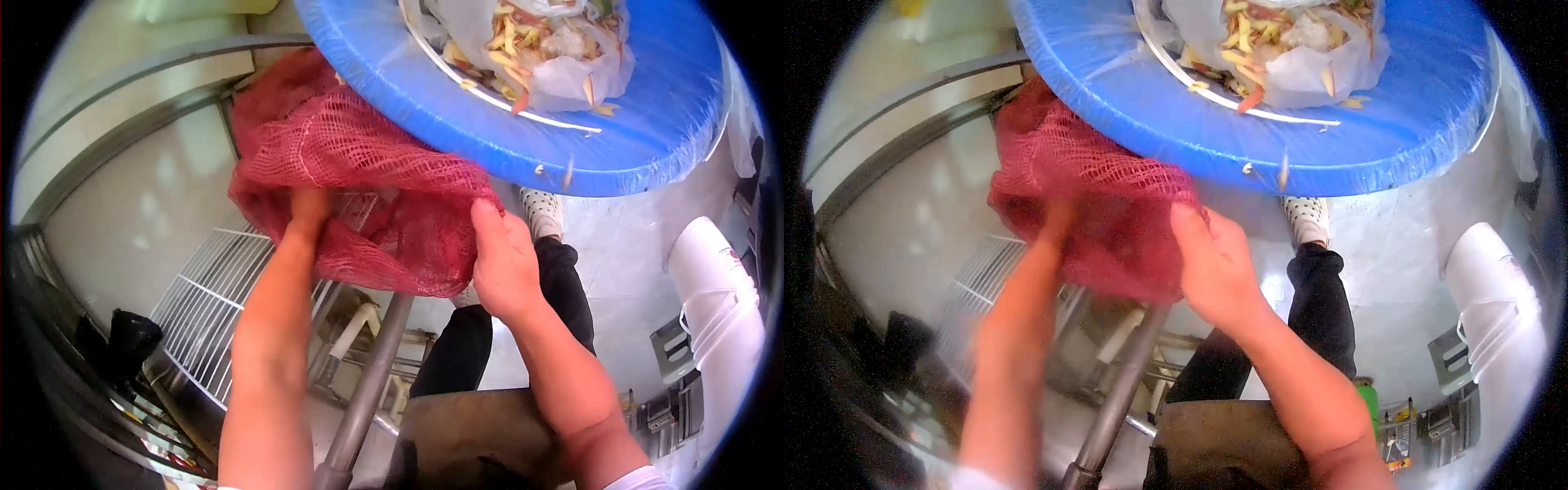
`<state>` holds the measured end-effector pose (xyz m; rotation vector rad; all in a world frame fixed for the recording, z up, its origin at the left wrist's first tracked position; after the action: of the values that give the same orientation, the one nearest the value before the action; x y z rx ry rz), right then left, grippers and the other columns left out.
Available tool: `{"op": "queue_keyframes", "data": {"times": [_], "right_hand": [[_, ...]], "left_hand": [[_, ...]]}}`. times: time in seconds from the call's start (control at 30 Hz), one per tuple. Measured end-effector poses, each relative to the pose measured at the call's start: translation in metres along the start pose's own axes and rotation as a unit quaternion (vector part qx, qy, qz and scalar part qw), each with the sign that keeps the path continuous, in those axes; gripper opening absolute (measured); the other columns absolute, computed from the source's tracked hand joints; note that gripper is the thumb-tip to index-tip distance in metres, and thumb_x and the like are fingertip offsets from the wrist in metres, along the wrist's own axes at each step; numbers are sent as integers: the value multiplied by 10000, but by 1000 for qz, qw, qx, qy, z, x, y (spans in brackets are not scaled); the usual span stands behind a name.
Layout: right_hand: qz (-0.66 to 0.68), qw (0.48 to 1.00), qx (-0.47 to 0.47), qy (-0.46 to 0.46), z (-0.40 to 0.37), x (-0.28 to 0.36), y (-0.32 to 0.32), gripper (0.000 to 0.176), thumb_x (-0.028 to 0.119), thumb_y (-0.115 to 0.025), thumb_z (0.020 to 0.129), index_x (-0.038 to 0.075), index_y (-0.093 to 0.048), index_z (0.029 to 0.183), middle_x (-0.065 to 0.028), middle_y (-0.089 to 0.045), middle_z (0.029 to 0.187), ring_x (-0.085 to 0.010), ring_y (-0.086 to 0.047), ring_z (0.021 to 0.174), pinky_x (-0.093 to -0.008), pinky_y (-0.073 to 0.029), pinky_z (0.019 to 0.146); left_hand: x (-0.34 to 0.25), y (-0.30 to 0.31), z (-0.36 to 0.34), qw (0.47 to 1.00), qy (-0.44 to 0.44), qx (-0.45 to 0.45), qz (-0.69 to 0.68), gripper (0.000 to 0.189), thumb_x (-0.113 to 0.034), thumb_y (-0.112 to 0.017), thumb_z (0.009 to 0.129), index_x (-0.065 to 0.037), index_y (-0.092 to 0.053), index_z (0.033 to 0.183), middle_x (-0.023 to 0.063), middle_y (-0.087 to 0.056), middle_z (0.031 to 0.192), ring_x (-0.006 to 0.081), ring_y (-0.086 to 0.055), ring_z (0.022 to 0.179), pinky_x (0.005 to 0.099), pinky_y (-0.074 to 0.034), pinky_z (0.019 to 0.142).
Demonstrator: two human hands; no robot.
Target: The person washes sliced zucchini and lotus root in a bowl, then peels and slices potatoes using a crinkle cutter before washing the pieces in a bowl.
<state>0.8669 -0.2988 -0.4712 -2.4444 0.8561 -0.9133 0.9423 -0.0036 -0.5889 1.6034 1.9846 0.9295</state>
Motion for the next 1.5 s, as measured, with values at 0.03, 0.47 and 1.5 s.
{"op": "queue_keyframes", "data": {"times": [0.03, 0.47, 1.5], "right_hand": [[4, 1000, -14, -11, 0, 0, -2, 314, 283, -435, 1031, 20, -605, 1007, 44, -577, 856, -34, -480, 751, -216, -421, 664], [-41, 999, 11, 1, -7, -2, -2, 332, 277, -443, 1030, -3, -612, 1091, 19, -605, 929, -52, -517, 818, -225, -441, 734], [-125, 990, 53, 26, 1, 11, 2, 313, 291, -515, 999, 1, -626, 965, 34, -563, 754, -45, -463, 686, -234, -412, 605]], "left_hand": [[-6, -1, 2, 1000, -2, -3, 5, 414, -303, -557, 863, -96, -629, 1213, 171, -570, 1290, 327, -548, 1172, 415, -458, 970], [-58, -65, 38, 996, -40, -17, 75, 398, -286, -554, 873, -87, -628, 1210, 170, -576, 1276, 326, -557, 1154, 419, -468, 954], [-35, -56, 41, 998, 14, -13, 64, 360, -244, -547, 898, -66, -626, 1201, 166, -591, 1245, 323, -578, 1113, 429, -492, 918]]}}
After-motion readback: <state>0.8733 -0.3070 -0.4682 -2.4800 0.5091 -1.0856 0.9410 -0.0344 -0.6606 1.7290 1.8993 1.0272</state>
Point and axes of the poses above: each hand's wrist, its own z-axis towards the middle knuckle, its own y-axis out of the back of the hand, x = y × z, the point moved 3 cm from there along z, towards the middle knuckle
